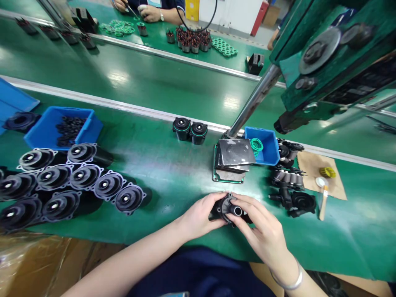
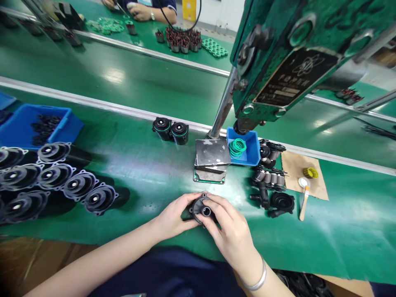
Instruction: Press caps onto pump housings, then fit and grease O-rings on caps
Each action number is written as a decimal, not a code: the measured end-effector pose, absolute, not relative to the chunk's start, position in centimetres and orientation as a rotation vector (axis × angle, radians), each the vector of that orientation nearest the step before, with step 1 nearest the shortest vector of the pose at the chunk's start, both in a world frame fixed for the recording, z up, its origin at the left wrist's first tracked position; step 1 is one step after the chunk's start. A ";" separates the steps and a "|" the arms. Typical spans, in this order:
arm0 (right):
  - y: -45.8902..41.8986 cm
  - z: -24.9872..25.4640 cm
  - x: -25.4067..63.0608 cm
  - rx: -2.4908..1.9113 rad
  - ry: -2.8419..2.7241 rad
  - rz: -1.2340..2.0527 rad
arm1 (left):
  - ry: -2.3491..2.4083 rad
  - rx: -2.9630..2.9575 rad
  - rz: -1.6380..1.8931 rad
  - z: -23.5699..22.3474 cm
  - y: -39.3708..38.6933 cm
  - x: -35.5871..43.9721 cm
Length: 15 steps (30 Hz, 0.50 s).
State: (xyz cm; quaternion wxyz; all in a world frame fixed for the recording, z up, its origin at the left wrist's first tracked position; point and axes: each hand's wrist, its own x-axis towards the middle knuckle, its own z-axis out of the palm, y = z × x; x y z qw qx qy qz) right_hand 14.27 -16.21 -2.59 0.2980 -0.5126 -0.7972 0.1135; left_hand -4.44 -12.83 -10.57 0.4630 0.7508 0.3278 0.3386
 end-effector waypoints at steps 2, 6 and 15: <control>-16.2 -2.6 14.2 -1.368 -2.116 0.292 | 0.818 1.841 0.811 -10.5 -12.8 -4.5; -16.3 -2.6 14.1 -1.374 -2.106 0.277 | 0.827 1.844 0.790 -10.5 -12.8 -4.5; -16.2 -2.5 14.1 -1.363 -2.096 0.313 | 0.798 1.846 0.843 -10.3 -12.7 -4.6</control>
